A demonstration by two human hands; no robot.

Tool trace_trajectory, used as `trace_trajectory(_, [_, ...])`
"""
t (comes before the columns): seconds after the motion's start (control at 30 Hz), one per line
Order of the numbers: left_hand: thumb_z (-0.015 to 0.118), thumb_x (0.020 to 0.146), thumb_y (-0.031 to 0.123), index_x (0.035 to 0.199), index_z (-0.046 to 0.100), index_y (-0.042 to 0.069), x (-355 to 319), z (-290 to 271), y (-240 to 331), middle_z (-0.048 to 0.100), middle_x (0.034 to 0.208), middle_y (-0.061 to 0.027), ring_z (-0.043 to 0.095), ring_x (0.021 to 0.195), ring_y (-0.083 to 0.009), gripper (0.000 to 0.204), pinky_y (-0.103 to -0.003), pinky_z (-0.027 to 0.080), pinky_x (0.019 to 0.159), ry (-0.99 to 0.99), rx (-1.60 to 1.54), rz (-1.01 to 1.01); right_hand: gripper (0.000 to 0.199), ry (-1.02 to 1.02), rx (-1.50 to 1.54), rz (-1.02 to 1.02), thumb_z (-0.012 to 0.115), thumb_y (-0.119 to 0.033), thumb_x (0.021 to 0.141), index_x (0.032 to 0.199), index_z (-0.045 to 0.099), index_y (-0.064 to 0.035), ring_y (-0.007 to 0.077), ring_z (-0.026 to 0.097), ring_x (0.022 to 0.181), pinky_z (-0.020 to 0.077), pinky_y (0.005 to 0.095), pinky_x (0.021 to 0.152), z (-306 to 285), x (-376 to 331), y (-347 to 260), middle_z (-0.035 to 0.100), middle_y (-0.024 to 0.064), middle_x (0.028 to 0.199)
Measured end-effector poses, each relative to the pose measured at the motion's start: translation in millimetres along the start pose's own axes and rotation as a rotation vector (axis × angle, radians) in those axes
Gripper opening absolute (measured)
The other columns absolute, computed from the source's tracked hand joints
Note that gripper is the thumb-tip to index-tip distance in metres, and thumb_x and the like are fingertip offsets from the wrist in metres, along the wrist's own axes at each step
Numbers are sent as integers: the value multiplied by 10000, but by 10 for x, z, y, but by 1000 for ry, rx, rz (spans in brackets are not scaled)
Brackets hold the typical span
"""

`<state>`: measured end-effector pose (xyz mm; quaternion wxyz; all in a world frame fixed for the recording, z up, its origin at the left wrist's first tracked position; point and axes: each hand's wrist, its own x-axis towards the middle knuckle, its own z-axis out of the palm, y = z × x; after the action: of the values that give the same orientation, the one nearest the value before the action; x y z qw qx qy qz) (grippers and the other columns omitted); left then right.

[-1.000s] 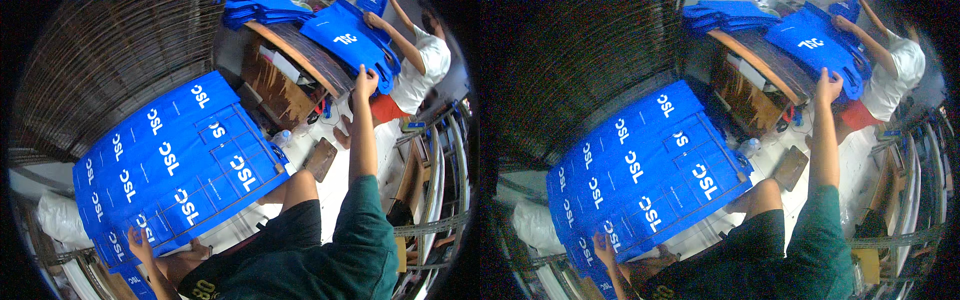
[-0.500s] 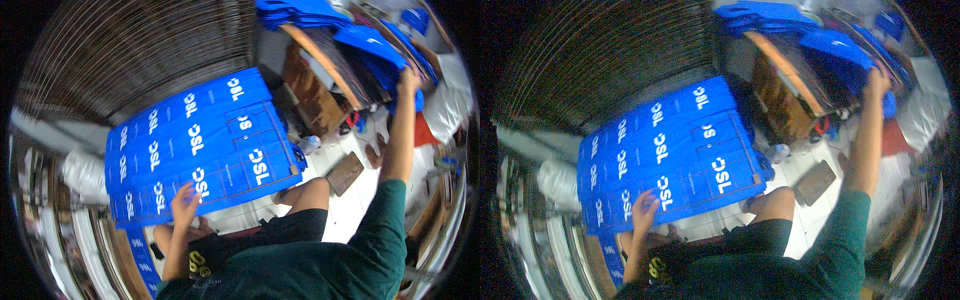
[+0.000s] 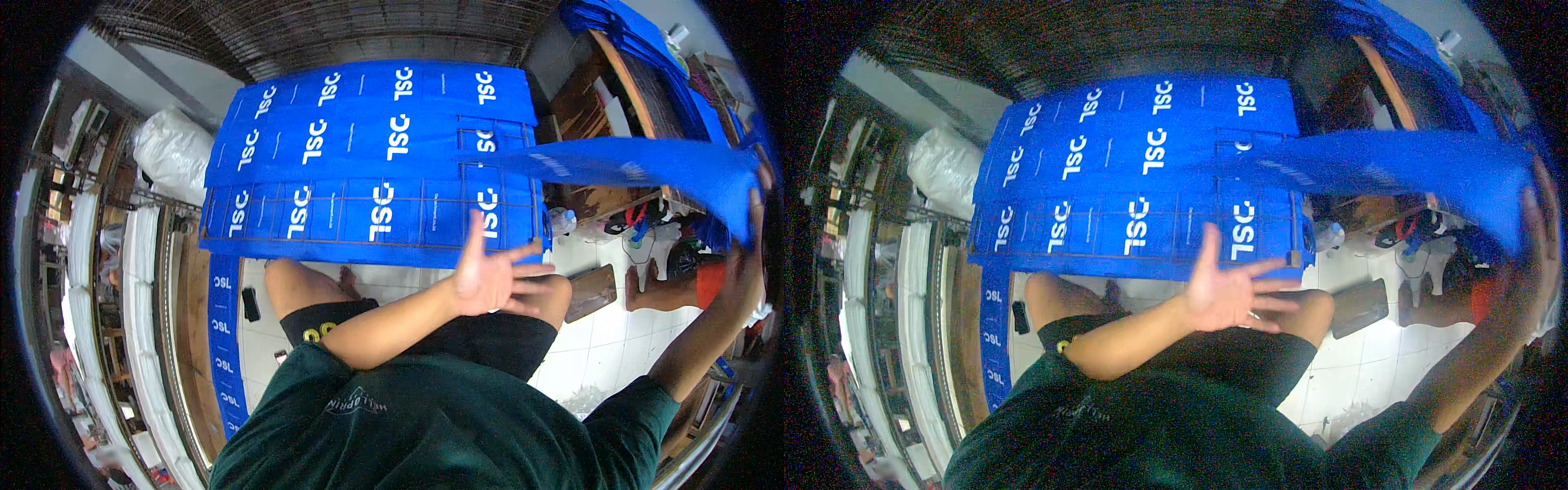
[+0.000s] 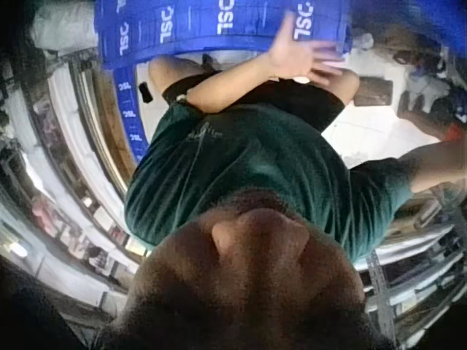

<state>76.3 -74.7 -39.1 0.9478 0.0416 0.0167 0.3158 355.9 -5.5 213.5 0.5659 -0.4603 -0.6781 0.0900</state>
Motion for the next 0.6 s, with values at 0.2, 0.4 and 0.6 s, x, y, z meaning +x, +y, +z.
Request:
trace_trajectory(0.2, [362, 638, 855, 1316, 384, 41, -968, 234, 473, 481, 1259, -197, 486, 1132, -345, 1060, -451, 453, 894, 355, -25, 457, 507, -428, 304, 504, 598, -39, 769, 1253, 456, 9, 132, 570, 895, 455, 240, 804, 478, -579, 221, 588, 107, 1062])
trace_trajectory(0.4, [515, 724, 250, 1197, 480, 16, -1238, 202, 781, 576, 1103, -161, 607, 942, -287, 529, -424, 503, 827, 669, 347, 566, 520, -642, 371, 659, 578, -28, 711, 1225, 497, -20, 131, 578, 877, 458, 259, 813, 1203, -547, 701, 605, 105, 993])
trace_trajectory(0.6, [508, 685, 84, 1129, 499, 28, -515, 142, 1899, 561, 968, -102, 543, 873, -219, 448, -362, 470, 797, 799, 613, 829, 453, -483, 464, 584, 537, -42, 749, 1202, 544, -28, 187, 517, 989, 404, 284, 907, 1703, -86, 1450, 535, 113, 1115])
